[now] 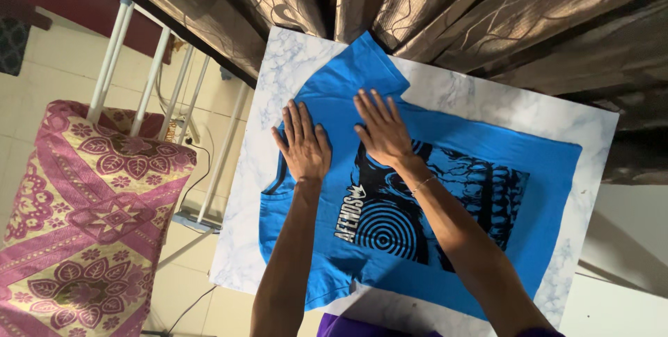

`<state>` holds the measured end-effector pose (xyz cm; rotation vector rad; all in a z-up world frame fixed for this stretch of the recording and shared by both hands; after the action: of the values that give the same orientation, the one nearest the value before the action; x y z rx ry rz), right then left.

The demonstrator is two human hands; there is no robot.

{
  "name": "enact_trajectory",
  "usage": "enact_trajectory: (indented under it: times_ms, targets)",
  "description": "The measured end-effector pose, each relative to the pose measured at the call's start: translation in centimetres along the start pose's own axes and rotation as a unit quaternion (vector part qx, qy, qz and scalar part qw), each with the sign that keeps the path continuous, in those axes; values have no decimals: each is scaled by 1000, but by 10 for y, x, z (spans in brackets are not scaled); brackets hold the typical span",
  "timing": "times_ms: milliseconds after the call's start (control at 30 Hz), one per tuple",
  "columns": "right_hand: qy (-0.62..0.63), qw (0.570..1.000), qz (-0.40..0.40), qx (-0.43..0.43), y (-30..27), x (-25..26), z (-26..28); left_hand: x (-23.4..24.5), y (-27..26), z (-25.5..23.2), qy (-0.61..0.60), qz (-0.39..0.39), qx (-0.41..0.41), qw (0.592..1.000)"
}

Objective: The person takes a blue t-shirt from a pile of clothes, spreads it flat on a table, and folds it by bringing the bottom edge up to the top.

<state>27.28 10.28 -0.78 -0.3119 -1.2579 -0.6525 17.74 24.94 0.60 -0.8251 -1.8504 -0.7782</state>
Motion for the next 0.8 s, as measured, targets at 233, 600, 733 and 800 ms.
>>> enact_trajectory:
  times_ms: [233,600,733,800]
  targets:
    - [-88,983,-73,-143,11,17,-32,1,1,0,-6,12,7,1000]
    - [16,990,-15,139,60,0,27,-1,2,0,5,14,11,1000]
    - [0,993,-25,116,71,5,-4,2,2,0,-1,9,13,1000]
    - [0,996,-26,85,83,4,-26,2,2,-1,15,15,14,1000]
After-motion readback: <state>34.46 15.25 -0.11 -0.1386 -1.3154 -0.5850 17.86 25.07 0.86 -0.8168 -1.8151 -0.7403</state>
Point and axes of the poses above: each hand's wrist, its own y-axis towards the middle knuckle, its own x-axis out of the back of the hand, z = x × y, the point moved 9 cm from there along y, towards the middle knuckle
